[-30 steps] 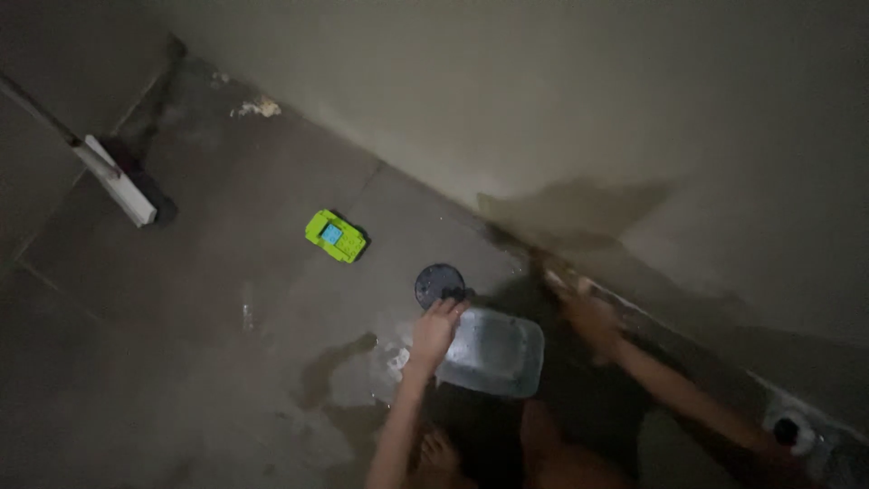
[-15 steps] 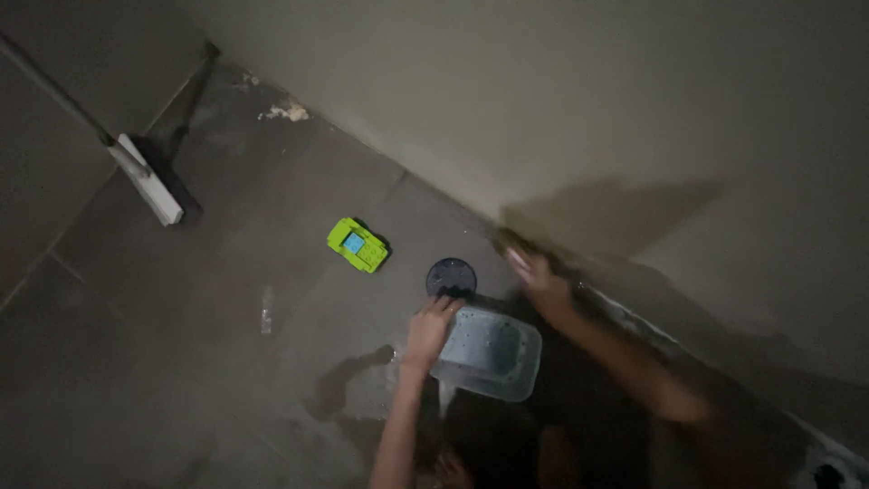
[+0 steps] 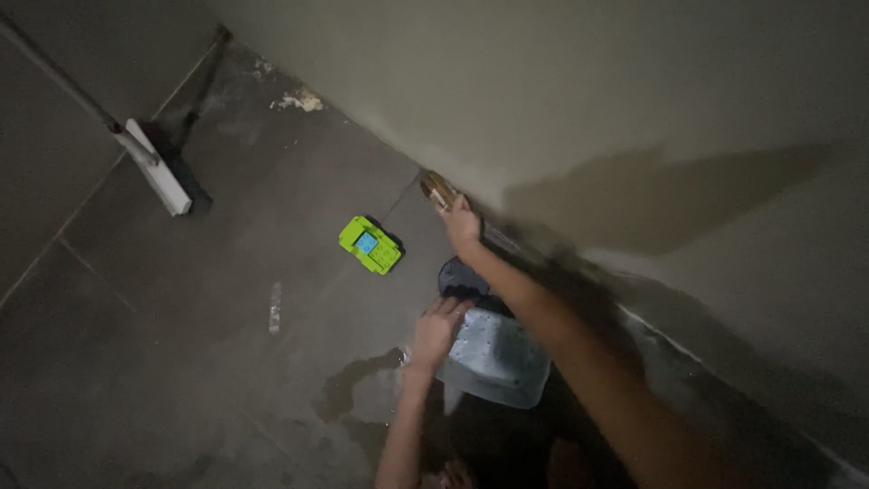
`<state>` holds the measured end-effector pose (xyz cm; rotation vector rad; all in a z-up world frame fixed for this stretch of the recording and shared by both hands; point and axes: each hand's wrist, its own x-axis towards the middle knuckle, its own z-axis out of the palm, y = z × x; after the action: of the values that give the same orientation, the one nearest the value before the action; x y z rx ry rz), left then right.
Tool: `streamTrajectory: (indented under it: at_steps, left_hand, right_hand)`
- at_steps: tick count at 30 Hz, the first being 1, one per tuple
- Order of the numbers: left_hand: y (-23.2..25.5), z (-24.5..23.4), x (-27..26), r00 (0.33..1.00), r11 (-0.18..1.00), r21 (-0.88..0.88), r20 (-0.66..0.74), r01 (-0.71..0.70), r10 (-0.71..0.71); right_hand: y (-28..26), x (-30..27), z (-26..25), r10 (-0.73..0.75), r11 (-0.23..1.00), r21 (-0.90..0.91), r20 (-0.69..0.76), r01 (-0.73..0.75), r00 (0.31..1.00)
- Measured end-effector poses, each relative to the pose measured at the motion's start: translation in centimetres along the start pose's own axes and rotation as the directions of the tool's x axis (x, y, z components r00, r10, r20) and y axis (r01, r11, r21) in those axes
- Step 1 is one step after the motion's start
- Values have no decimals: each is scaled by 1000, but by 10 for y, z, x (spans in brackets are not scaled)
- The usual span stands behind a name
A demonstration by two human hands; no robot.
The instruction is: Scrubbing a bathroom floor with a brush and soapy water.
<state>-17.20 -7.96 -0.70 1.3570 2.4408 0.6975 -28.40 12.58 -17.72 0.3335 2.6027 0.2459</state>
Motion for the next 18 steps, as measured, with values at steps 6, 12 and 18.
streamTrajectory:
  at_steps: [6, 12, 18]
  left_hand:
    - [12, -19, 2, 996, 996, -88, -84, 3, -10]
    - [3, 5, -2, 998, 996, -82, -53, 24, -28]
    - [-3, 12, -7, 997, 989, -134, -14, 69, -72]
  right_hand:
    - [78, -118, 223, 7, 985, 143, -570, 91, 821]
    - [118, -216, 92, 60, 925, 357, -475, 130, 878]
    - [23, -39, 84, 125, 982, 176, -295, -74, 947]
